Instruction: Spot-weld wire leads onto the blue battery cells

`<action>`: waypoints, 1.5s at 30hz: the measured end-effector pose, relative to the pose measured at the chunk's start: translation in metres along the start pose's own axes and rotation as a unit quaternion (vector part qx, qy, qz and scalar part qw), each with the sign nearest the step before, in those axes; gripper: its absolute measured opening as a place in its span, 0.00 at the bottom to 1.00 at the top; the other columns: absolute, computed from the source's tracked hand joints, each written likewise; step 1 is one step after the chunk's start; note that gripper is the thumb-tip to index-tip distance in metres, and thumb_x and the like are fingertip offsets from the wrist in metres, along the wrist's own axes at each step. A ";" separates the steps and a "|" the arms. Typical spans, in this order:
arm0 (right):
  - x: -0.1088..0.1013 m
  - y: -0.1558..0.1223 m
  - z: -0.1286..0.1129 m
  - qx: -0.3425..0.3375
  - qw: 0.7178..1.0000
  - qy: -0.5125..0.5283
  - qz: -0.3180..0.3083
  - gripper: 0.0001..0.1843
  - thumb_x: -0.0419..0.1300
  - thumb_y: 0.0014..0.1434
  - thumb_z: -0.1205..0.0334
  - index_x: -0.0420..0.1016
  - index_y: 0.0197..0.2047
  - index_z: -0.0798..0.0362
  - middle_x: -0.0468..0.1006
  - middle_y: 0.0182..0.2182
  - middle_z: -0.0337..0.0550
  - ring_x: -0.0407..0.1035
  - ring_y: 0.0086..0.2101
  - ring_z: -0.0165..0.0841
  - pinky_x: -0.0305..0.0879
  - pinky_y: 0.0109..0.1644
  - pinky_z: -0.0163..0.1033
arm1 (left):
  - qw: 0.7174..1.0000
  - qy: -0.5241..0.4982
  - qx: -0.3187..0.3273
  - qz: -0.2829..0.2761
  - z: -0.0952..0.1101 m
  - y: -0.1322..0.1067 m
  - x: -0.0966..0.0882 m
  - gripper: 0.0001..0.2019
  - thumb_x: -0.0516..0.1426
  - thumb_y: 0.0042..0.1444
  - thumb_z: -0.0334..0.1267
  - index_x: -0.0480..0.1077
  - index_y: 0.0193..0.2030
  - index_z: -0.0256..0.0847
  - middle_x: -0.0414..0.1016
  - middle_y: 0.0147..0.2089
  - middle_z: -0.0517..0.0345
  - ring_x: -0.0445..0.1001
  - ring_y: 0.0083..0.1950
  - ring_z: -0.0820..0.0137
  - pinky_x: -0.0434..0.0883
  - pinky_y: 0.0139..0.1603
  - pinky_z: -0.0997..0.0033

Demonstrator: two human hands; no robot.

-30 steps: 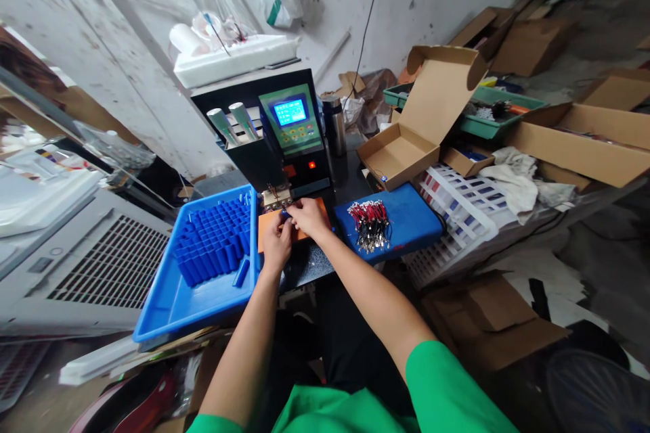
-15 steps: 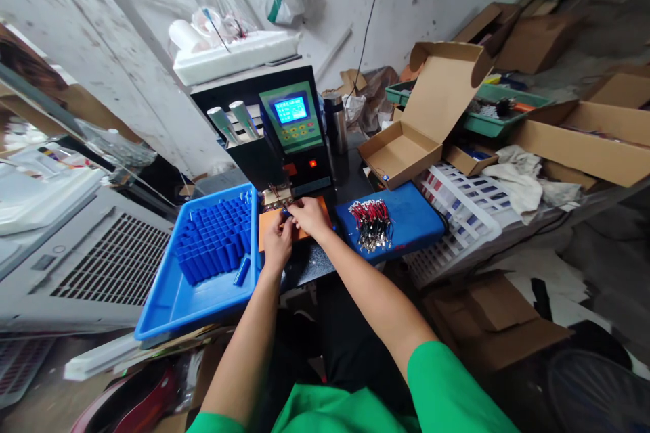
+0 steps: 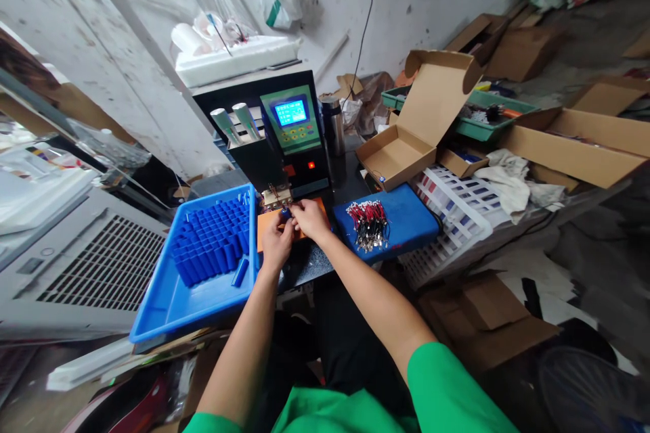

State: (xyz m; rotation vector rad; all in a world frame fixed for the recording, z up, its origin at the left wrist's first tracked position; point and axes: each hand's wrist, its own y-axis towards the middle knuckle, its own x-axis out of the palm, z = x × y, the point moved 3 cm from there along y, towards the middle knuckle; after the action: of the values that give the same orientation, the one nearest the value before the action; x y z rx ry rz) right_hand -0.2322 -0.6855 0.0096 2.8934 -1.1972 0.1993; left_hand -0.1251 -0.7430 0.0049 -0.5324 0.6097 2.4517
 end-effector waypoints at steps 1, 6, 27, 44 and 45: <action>-0.002 -0.003 0.000 -0.005 1.000 -0.017 0.004 0.15 0.61 0.61 0.52 0.71 0.28 0.52 0.73 0.19 0.34 0.69 0.19 0.27 0.63 0.22 0.29 | 1.000 -0.004 -0.001 -0.003 0.000 0.000 0.000 0.14 0.55 0.61 0.43 0.75 0.49 0.42 0.78 0.34 0.56 0.73 0.32 0.69 0.69 0.34 0.71; -0.010 -0.024 -0.015 -0.094 0.982 -0.164 0.031 0.11 0.61 0.62 0.55 0.75 0.32 0.52 0.80 0.27 0.42 0.76 0.30 0.33 0.70 0.35 0.33 | 1.000 -0.003 0.008 0.012 -0.002 -0.003 0.001 0.14 0.58 0.57 0.45 0.75 0.46 0.41 0.78 0.35 0.55 0.73 0.32 0.70 0.70 0.35 0.71; -0.225 0.058 -0.083 -0.121 0.828 -0.507 0.207 0.19 0.49 0.70 0.61 0.76 0.55 0.58 0.80 0.51 0.56 0.73 0.53 0.40 0.60 0.61 0.40 | 0.974 0.176 0.134 0.043 0.004 0.002 0.000 0.16 0.55 0.60 0.53 0.76 0.43 0.44 0.82 0.41 0.55 0.78 0.42 0.62 0.69 0.41 0.66; -0.230 0.088 -0.058 0.028 0.717 -0.696 -0.030 0.18 0.58 0.61 0.58 0.81 0.49 0.56 0.82 0.48 0.56 0.71 0.55 0.49 0.44 0.67 0.52 | 0.968 0.189 0.155 0.059 0.003 0.002 0.003 0.14 0.55 0.61 0.51 0.75 0.43 0.45 0.81 0.41 0.55 0.77 0.42 0.61 0.67 0.41 0.66; -0.230 0.086 -0.059 0.023 0.716 -0.697 -0.028 0.19 0.60 0.59 0.57 0.81 0.49 0.56 0.82 0.47 0.56 0.71 0.54 0.49 0.44 0.67 0.51 | 0.968 0.189 0.155 0.058 0.003 0.001 0.003 0.14 0.55 0.61 0.50 0.75 0.43 0.45 0.81 0.41 0.55 0.77 0.43 0.61 0.67 0.41 0.66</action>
State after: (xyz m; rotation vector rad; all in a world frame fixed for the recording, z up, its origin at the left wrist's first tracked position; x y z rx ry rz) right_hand -0.4607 -0.5823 0.0366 2.7721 -0.9590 -2.2831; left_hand -0.1293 -0.7407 0.0063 -0.8600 1.1866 2.3071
